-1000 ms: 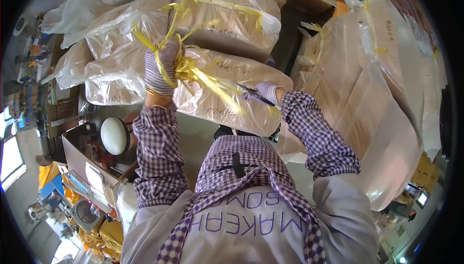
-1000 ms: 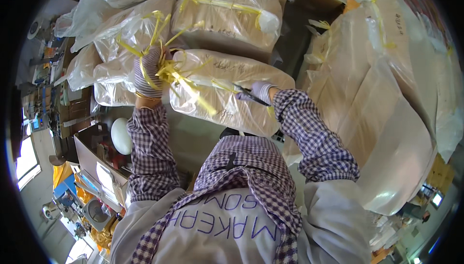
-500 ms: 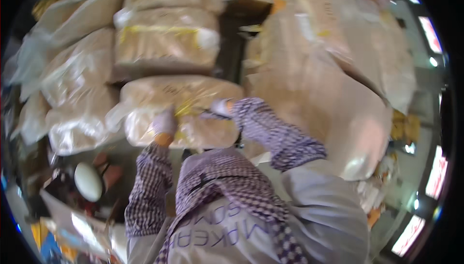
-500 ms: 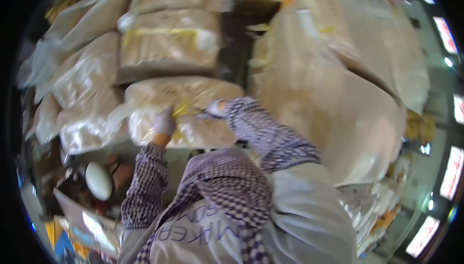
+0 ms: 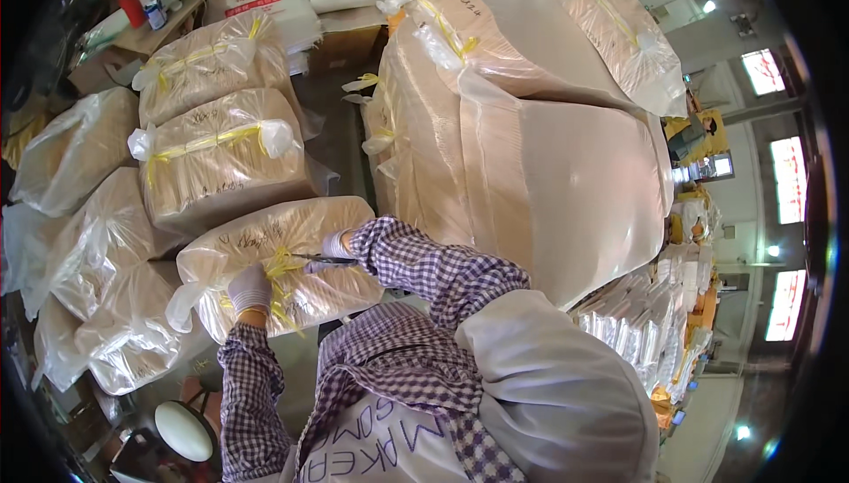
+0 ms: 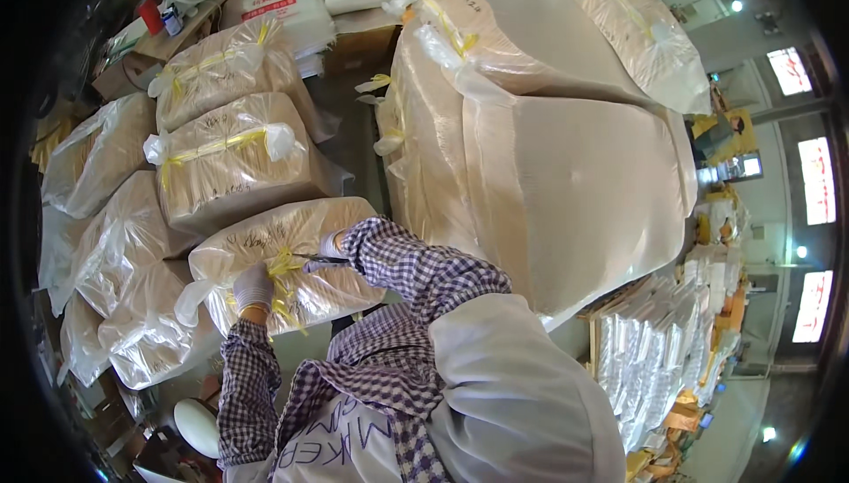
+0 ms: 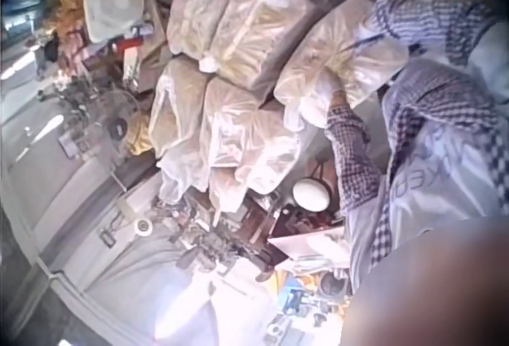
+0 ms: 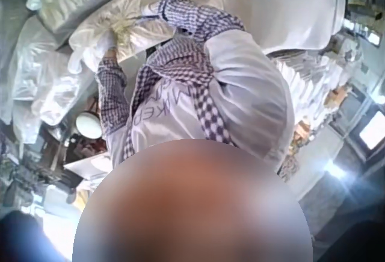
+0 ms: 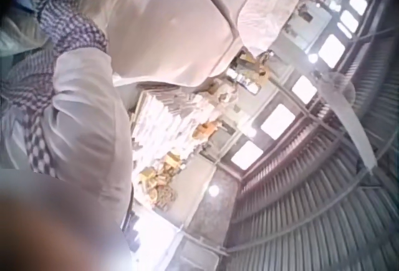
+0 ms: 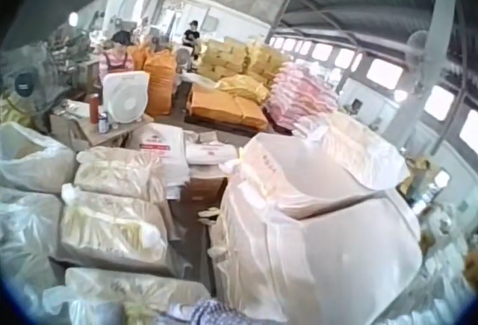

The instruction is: Unpacking bundles of wooden sticks by cutting the plastic packaging with scissors.

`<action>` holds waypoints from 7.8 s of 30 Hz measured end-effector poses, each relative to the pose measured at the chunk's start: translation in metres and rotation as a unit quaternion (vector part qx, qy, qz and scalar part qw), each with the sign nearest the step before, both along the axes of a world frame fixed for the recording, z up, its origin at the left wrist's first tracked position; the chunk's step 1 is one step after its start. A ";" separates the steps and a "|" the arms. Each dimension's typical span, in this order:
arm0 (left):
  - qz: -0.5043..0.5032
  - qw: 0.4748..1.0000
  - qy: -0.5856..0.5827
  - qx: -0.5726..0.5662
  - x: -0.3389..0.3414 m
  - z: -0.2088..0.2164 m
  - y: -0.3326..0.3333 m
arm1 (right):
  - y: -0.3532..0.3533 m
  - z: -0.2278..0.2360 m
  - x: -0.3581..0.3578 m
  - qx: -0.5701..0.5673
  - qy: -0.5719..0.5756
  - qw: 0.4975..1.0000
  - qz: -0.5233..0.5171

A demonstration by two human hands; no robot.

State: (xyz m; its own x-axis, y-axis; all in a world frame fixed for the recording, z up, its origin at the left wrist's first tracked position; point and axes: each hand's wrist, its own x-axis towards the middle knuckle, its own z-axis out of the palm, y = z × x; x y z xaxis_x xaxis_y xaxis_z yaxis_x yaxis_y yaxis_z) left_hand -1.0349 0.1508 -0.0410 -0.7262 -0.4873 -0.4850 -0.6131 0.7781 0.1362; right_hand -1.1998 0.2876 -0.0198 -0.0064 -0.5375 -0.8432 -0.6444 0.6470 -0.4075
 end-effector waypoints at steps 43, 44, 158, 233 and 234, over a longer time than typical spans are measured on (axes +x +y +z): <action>0.538 0.604 0.286 0.513 0.053 0.006 0.077 | -0.026 0.009 0.010 0.074 -0.065 0.994 0.048; 0.539 0.595 0.299 0.516 0.052 0.003 0.079 | -0.027 0.004 0.010 0.035 -0.038 0.994 0.101; 0.569 0.572 0.072 0.586 -0.058 -0.016 0.125 | 0.156 0.011 -0.002 -0.101 -0.124 0.865 -0.476; 0.214 0.793 0.332 0.464 -0.215 -0.078 -0.129 | -0.100 -0.049 -0.105 -0.073 -0.446 0.600 -0.660; 0.206 0.793 0.334 0.466 -0.216 -0.079 -0.130 | -0.103 -0.050 -0.101 -0.072 -0.445 0.600 -0.661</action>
State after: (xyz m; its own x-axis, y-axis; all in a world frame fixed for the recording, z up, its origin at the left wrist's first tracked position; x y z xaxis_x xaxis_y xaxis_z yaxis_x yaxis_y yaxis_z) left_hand -1.2504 0.0207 -0.1200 -0.8454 -0.4057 -0.3475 -0.3376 -0.0982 0.9361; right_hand -1.3007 0.1845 -0.0699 -0.0897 -0.6269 -0.7739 0.9073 0.2691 -0.3232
